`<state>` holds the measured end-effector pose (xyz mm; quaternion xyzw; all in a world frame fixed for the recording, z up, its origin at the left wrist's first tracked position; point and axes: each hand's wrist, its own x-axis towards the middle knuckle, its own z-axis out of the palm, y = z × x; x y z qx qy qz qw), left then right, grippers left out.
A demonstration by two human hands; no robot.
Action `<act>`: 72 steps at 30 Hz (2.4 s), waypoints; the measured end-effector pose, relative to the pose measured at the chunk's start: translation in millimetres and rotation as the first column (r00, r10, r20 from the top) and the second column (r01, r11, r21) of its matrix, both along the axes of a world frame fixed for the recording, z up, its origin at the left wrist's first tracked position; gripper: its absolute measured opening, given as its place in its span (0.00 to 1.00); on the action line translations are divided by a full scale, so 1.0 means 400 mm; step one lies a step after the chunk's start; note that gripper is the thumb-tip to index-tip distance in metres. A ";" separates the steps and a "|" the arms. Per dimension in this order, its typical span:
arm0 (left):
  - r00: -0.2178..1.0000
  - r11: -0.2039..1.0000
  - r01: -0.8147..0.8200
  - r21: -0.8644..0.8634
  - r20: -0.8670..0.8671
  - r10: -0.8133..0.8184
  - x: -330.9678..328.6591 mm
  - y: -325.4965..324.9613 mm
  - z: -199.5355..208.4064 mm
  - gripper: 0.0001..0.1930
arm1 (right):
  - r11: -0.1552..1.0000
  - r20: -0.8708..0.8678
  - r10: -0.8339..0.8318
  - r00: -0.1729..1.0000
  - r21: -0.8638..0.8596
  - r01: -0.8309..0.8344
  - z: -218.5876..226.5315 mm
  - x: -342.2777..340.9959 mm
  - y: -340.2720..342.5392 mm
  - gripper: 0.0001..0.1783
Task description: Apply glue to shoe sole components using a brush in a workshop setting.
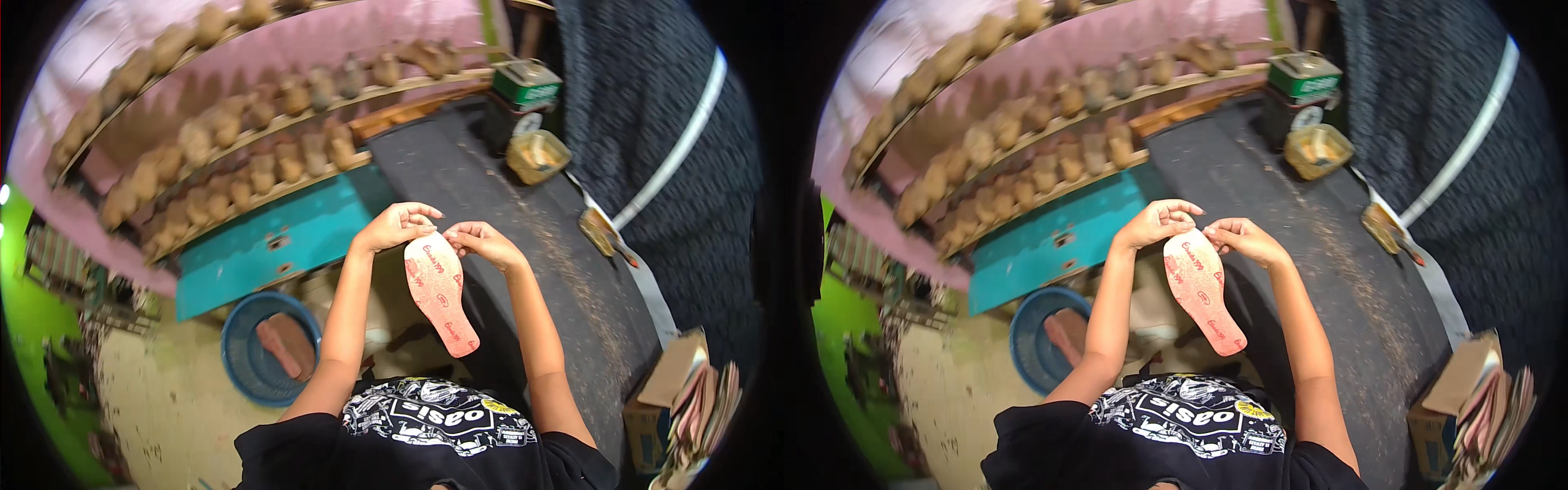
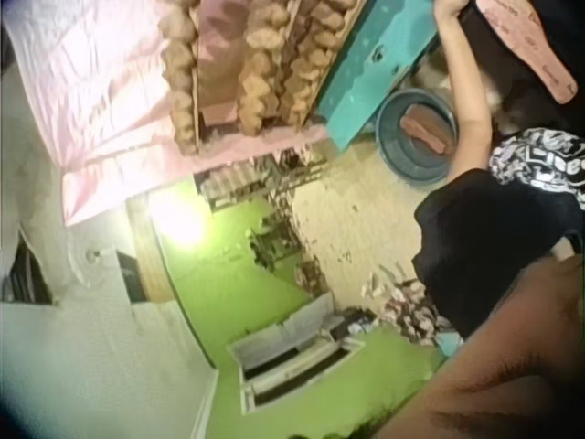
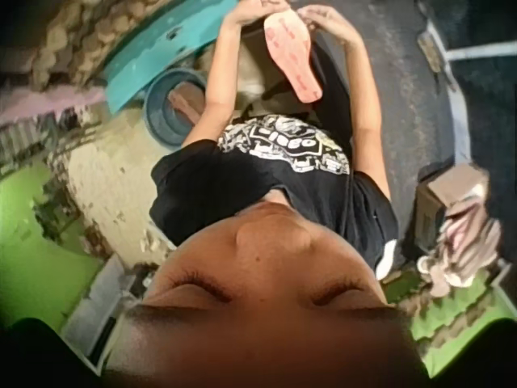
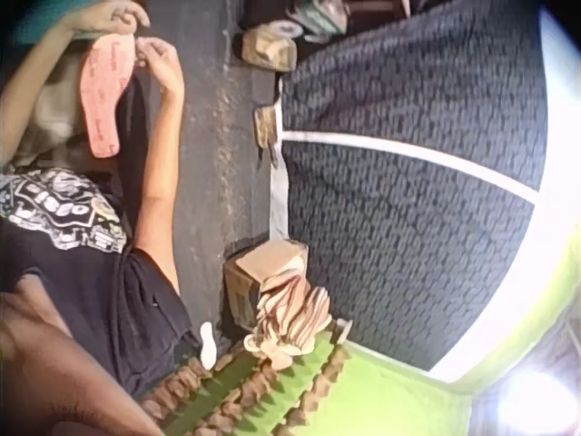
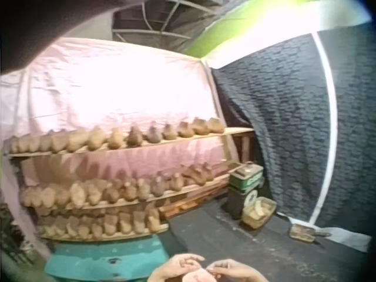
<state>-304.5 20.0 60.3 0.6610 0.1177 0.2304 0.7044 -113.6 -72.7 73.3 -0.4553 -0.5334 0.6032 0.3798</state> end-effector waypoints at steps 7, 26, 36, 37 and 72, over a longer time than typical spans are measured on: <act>0.959 0.965 -0.260 -0.026 -0.123 0.255 -0.391 -0.085 -0.026 0.13 | 0.949 -0.008 0.315 0.949 0.028 -0.314 -0.050 -0.348 0.066 0.10; 0.288 0.310 -0.950 -0.014 -0.413 0.864 -1.032 -0.335 -0.328 0.21 | 0.943 -0.030 0.332 0.943 0.013 -0.332 -0.480 -0.995 0.112 0.09; -0.049 -0.026 -0.997 0.066 -0.377 0.925 -1.082 -0.413 -0.521 0.20 | 0.998 0.465 -0.059 0.884 -0.002 0.068 -0.740 -0.889 0.106 0.26; -0.017 0.011 -0.998 0.069 -0.399 0.917 -1.074 -0.416 -0.529 0.19 | 0.992 0.403 -0.042 0.914 -0.089 0.085 -0.746 -0.873 0.092 0.25; 0.998 0.900 0.048 0.433 -0.048 -0.030 0.329 -0.545 -0.030 0.15 | 0.191 0.079 -0.981 0.176 0.506 0.841 -0.076 0.056 -0.746 0.12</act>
